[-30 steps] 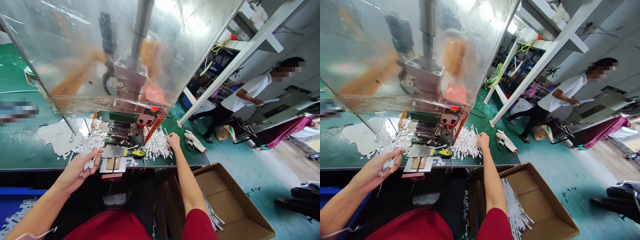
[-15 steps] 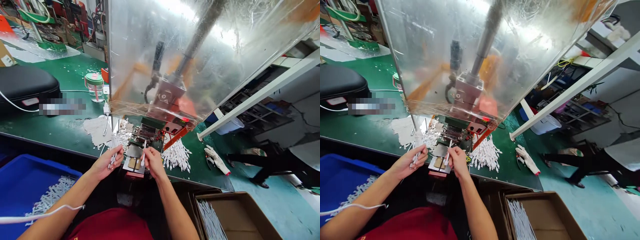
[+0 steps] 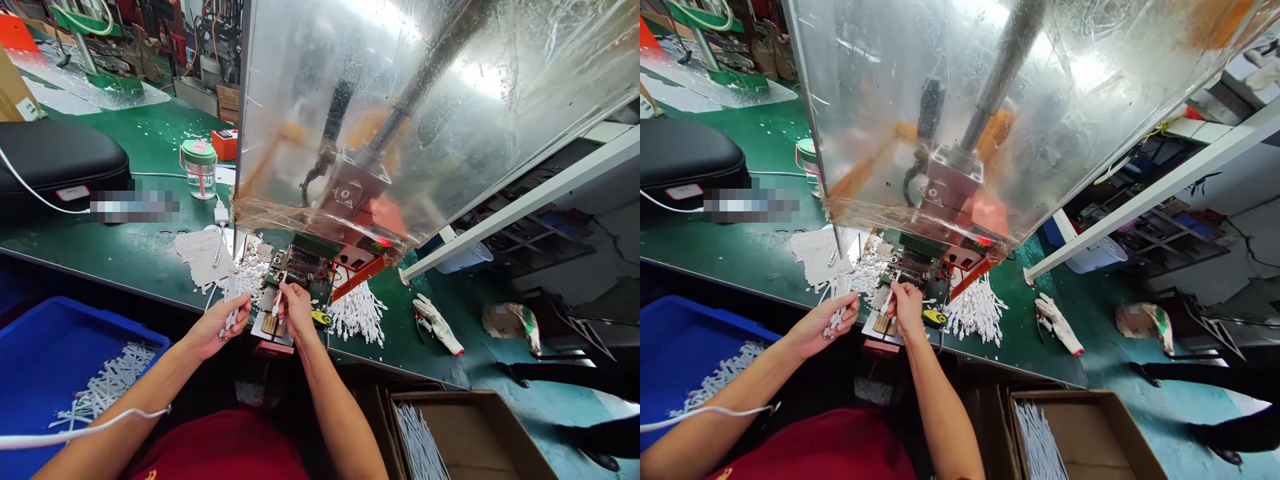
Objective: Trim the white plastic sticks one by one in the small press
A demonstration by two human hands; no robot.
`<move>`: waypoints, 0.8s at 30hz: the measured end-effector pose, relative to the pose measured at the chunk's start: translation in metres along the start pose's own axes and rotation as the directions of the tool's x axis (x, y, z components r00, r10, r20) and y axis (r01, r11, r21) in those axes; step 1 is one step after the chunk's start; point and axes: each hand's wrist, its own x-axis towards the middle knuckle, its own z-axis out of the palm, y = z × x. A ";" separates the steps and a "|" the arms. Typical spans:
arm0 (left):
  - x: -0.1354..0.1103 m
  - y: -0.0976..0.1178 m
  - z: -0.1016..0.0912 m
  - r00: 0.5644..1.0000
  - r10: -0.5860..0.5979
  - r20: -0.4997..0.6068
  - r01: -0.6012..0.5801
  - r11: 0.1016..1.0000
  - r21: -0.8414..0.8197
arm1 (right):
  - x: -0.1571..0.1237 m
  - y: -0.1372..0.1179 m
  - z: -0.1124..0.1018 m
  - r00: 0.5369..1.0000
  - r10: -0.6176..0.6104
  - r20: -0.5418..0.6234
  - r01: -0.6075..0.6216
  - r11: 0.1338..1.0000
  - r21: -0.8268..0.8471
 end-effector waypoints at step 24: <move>0.029 -0.004 0.035 0.995 0.061 -0.084 -0.021 0.907 0.420 | -0.030 -0.021 -0.101 0.981 -0.148 -0.124 0.096 0.931 -0.352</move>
